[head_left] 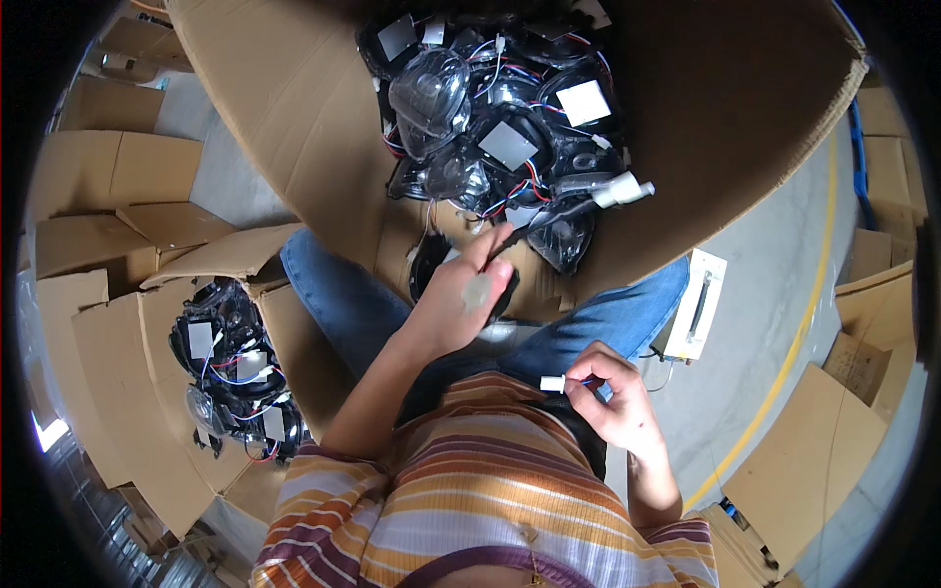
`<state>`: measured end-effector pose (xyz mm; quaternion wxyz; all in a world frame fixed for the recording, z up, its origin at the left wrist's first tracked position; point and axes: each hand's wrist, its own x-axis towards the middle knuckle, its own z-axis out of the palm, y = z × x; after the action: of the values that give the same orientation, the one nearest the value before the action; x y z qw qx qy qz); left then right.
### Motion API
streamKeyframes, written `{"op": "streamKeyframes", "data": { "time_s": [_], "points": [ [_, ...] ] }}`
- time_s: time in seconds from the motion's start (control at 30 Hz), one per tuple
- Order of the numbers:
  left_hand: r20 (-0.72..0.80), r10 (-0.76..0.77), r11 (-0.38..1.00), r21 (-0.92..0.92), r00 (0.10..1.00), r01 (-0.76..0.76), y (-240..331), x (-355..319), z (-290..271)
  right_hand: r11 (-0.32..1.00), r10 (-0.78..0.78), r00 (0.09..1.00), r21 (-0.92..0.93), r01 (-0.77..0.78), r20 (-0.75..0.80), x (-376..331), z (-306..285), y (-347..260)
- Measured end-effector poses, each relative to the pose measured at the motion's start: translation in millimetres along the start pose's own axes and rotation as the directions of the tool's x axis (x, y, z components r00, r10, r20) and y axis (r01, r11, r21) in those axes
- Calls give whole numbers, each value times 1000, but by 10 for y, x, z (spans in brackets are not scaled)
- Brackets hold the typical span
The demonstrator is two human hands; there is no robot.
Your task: The person sorts headlamp assemblies by hand, taking them from a large cardboard box and checking them.
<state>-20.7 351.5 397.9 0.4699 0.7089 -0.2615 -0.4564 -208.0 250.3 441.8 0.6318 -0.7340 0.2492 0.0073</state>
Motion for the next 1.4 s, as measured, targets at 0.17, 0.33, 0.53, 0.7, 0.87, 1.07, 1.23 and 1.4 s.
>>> {"op": "streamKeyframes", "data": {
  "time_s": [0.17,0.33,0.53,0.7,0.87,1.07,1.23,1.4],
  "points": [
    [78,161,983,79,984,-167,23,-195,-7,999,34,999,9,-34,-17,-50,-10,-25],
    [259,240,948,145,936,-283,-76,-315,75,998,11,998,-66,-15,-68,-185,-157,-163],
    [285,178,860,421,942,-290,-32,-355,218,980,-125,974,-174,91,-192,-406,-344,-383],
    [303,178,761,561,936,-326,16,-315,222,972,-174,983,-171,161,-58,-71,-117,-291],
    [394,164,756,539,904,-372,3,-342,214,975,-108,991,-201,92,-73,77,-69,-196],
    [536,164,794,427,828,-434,-62,-299,180,920,-244,970,-314,236,12,116,-90,-185],
    [666,220,770,330,713,-546,-109,-209,154,870,-250,966,-425,251,59,187,-146,-244],
    [751,181,774,290,635,-563,-87,-71,85,857,-230,966,-446,260,122,277,-200,-214]
  ]
}}
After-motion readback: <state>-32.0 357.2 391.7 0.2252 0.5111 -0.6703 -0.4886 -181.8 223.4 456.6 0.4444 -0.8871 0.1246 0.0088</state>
